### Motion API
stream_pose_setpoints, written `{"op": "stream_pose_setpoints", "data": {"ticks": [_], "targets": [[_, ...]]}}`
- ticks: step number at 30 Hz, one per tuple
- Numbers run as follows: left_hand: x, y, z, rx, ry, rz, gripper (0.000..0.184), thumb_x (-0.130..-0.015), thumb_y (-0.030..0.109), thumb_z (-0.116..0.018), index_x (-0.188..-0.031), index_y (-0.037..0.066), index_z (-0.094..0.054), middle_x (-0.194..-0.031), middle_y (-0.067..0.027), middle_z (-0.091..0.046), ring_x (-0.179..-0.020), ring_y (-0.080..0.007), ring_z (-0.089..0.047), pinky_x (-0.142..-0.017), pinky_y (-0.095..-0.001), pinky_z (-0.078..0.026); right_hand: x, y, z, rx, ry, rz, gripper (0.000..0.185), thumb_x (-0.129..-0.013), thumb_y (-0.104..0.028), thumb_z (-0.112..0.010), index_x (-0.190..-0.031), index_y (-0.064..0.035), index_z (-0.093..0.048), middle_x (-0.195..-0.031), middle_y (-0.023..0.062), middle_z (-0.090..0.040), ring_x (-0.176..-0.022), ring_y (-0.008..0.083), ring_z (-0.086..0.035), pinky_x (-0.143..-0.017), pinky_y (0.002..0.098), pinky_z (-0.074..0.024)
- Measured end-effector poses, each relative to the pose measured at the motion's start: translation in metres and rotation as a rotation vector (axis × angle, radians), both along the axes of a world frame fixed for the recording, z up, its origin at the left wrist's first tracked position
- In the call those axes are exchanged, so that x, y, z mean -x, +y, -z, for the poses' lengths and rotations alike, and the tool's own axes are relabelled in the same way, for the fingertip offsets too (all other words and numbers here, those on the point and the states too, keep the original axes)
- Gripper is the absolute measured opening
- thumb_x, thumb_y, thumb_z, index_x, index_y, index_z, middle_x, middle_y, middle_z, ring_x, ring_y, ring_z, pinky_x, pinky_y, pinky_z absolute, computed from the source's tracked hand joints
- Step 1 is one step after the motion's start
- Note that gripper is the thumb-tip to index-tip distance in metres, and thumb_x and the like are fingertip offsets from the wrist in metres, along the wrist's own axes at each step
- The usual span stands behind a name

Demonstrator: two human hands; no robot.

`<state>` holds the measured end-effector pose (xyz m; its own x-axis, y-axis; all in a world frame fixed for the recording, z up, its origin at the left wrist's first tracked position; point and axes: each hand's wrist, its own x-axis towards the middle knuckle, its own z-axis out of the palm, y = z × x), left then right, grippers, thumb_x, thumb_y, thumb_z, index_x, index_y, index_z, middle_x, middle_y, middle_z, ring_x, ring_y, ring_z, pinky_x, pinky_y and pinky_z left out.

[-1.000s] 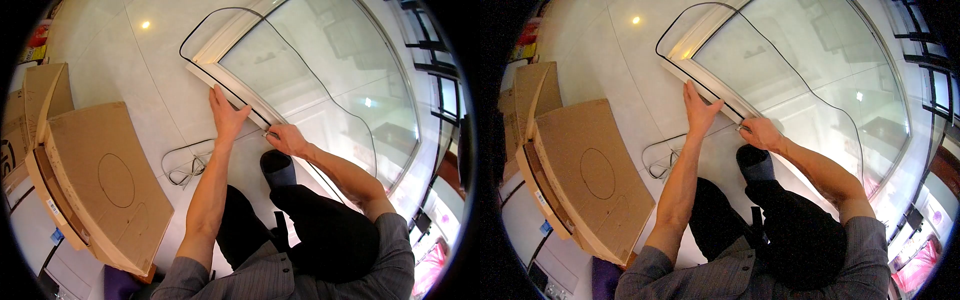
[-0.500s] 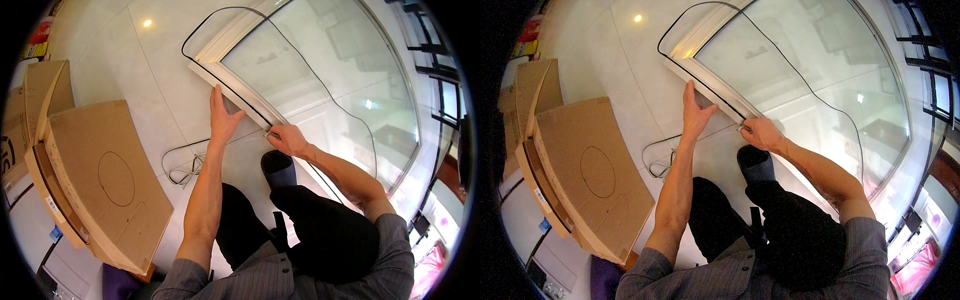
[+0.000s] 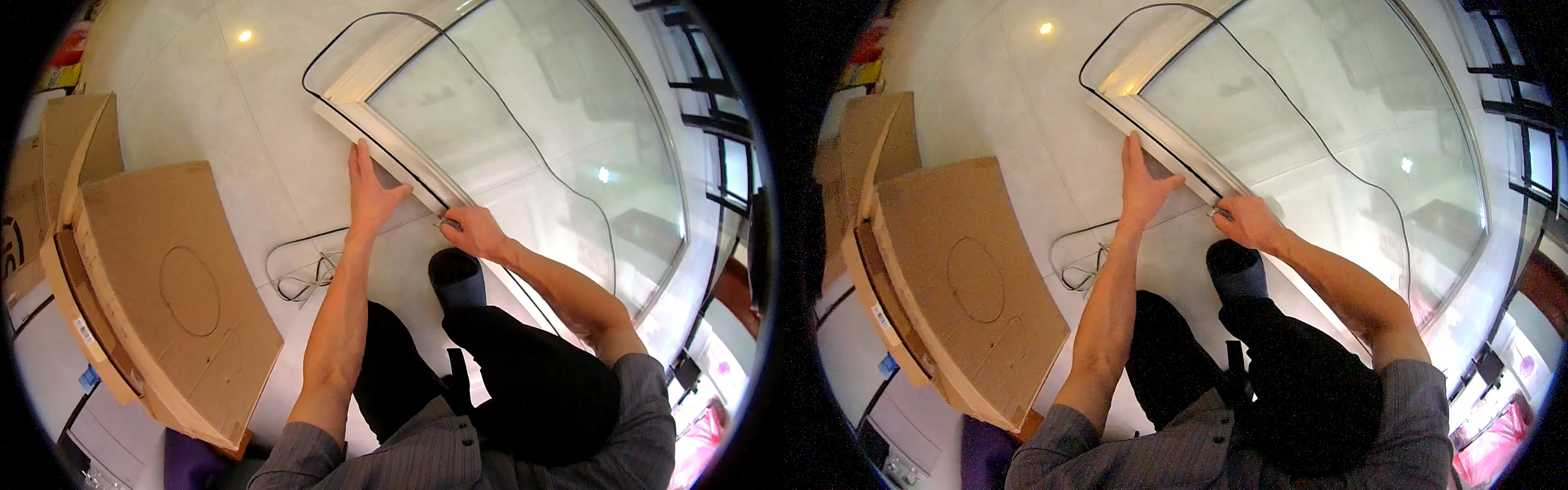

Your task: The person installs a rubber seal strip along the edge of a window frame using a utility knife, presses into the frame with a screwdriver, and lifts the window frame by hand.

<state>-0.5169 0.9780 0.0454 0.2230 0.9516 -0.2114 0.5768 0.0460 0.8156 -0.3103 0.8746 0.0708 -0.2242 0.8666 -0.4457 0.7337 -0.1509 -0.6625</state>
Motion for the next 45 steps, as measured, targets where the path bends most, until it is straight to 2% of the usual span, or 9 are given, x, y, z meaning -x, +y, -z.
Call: {"op": "stream_pose_setpoints", "data": {"ticks": [11,17,20,22,38,45], "targets": [[0.0,0.0,-0.009,0.068,0.022,-0.033,0.117,-0.065,0.017,-0.088,-0.155,0.0,-0.014,-0.157,-0.0251,-0.021,-0.146,-0.0382,-0.025,-0.118,-0.041,-0.03,0.004,0.003,-0.011,0.076,-0.015,0.048,0.03,-0.09,-0.029,-0.057,-0.086,-0.0009,-0.065,-0.082,0.0239,-0.065,-0.081,0.0447,-0.063,-0.073,0.0514,-0.0494],[0.0,-0.001,-0.006,0.034,0.032,-0.034,0.117,-0.064,0.016,-0.088,-0.155,0.0,-0.016,-0.157,-0.0247,-0.023,-0.145,-0.0376,-0.027,-0.118,-0.0408,-0.031,0.001,-0.004,0.001,-0.041,-0.012,0.013,0.029,-0.091,-0.029,-0.056,-0.085,-0.0022,-0.065,-0.083,0.0222,-0.066,-0.081,0.044,-0.063,-0.073,0.0518,-0.0495],[0.0,-0.001,-0.008,0.038,0.031,-0.042,0.118,-0.064,0.017,-0.089,-0.154,0.0,-0.016,-0.156,-0.0248,-0.023,-0.145,-0.0378,-0.027,-0.118,-0.0409,-0.031,0.001,-0.002,-0.001,0.023,-0.025,0.007,0.028,-0.092,-0.029,-0.057,-0.086,-0.0025,-0.064,-0.084,0.0219,-0.066,-0.082,0.0434,-0.063,-0.074,0.0516,-0.0495],[0.0,-0.001,-0.007,0.011,0.02,-0.042,0.115,-0.064,0.014,-0.088,-0.154,0.002,-0.017,-0.156,-0.0255,-0.023,-0.144,-0.0398,-0.028,-0.117,-0.0414,-0.032,0.002,-0.002,-0.002,0.015,-0.022,0.01,0.028,-0.091,-0.029,-0.057,-0.087,-0.0026,-0.064,-0.084,0.0217,-0.066,-0.081,0.0433,-0.063,-0.073,0.0515,-0.0496],[0.0,-0.001,-0.011,0.011,0.029,-0.034,0.114,-0.066,0.014,-0.087,-0.155,0.001,-0.017,-0.156,-0.0256,-0.023,-0.144,-0.0398,-0.027,-0.117,-0.0412,-0.032,-0.001,-0.005,0.003,-0.063,-0.016,-0.016,0.028,-0.091,-0.029,-0.059,-0.085,-0.0024,-0.063,-0.081,0.0205,-0.065,-0.078,0.0427,-0.063,-0.07,0.0512,-0.0495],[0.002,0.0,-0.005,0.027,0.022,-0.044,0.114,-0.066,0.013,-0.088,-0.154,0.002,-0.018,-0.157,-0.0245,-0.023,-0.145,-0.0388,-0.027,-0.117,-0.0413,-0.033,0.003,-0.003,0.0,-0.014,-0.006,0.02,0.027,-0.091,-0.028,-0.059,-0.084,-0.0019,-0.062,-0.08,0.021,-0.065,-0.078,0.0432,-0.062,-0.07,0.0516,-0.0486]]}}
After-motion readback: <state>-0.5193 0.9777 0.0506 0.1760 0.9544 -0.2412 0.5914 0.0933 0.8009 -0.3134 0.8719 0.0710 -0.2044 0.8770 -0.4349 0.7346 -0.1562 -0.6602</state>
